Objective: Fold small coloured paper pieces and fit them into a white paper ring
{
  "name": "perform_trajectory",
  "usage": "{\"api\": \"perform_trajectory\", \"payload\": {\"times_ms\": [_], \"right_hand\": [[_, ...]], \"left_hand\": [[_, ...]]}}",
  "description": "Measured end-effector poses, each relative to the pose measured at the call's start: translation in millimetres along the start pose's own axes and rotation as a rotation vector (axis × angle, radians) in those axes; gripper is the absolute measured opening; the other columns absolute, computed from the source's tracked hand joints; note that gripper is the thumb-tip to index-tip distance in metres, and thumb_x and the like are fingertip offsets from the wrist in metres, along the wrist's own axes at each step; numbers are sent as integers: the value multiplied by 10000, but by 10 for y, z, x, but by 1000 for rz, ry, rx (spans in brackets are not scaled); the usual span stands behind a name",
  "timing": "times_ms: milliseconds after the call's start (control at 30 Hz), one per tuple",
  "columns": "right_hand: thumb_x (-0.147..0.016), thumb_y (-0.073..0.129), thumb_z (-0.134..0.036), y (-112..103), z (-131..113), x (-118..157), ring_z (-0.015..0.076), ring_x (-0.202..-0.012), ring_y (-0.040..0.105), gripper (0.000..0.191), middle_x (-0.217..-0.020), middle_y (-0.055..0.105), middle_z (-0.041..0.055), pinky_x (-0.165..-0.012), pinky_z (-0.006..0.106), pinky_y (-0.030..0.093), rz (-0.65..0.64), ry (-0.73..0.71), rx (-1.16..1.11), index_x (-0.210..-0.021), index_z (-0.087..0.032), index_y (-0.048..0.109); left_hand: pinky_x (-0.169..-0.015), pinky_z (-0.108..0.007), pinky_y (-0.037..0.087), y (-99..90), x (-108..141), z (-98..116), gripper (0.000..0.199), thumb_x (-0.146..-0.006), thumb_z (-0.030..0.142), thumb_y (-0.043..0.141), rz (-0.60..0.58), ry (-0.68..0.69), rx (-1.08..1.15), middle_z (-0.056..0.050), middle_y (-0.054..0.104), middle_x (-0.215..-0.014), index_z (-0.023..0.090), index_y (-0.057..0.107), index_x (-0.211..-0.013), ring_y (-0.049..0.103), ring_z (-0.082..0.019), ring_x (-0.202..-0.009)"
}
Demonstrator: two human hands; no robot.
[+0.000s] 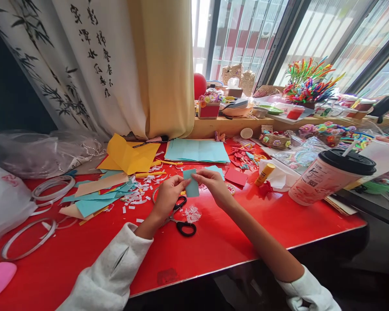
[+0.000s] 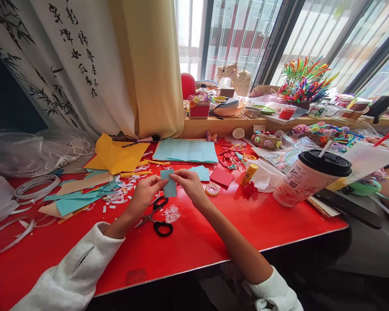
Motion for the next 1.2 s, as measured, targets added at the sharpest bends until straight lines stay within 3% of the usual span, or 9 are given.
{"api": "perform_trajectory", "payload": {"times_ms": [167,367,600,833,1067,1200], "right_hand": [[-699,625,-384,-20,46,-9,74,-509,387,244,-579,481,-20,-492,234,304,8,32,-63,-647,-146,613],[-705,613,-426,-32,52,-7,55,-452,328,280,-550,430,-33,-423,225,238,25,48,7,-669,-149,593],[-703,602,-449,-54,65,-21,67,-480,395,299,-616,486,-11,-436,222,328,40,7,-18,-725,-151,613],[-715,593,-436,-53,57,-24,66,-495,399,294,-623,490,-9,-430,213,326,21,21,31,-732,-143,615],[-712,595,-424,-71,47,-16,71,-506,416,278,-641,521,-3,-447,219,366,61,-3,24,-737,-148,622],[-709,599,-404,-70,59,-20,81,-542,448,262,-720,579,19,-452,217,379,67,1,23,-779,-153,633]], "left_hand": [[-602,-236,405,35,-11,-18,337,-711,486,587,-75,-8,-49,-8,579,-678,150,596,-712,512,-125,-630],[-534,-220,355,3,9,-21,356,-720,496,569,-7,-2,-139,11,509,-604,155,541,-622,439,-104,-567],[-553,-222,360,50,-1,-5,376,-703,527,573,-93,-18,-74,-4,538,-656,151,580,-696,461,-115,-599],[-479,-211,274,21,20,-7,403,-701,532,575,-22,-39,-156,43,422,-543,165,461,-580,348,-81,-501],[-557,-224,376,58,6,16,380,-676,534,598,-82,-48,-77,3,537,-640,155,564,-687,479,-115,-601],[-516,-223,393,74,20,60,381,-628,523,647,-70,-52,-36,18,512,-589,152,562,-617,462,-101,-550]]}}
Point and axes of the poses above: each hand's wrist, its own x-axis away from the middle knuckle, its own y-axis out of the palm, z = x × y, the point moved 4 cm from there along -x, towards the middle knuckle
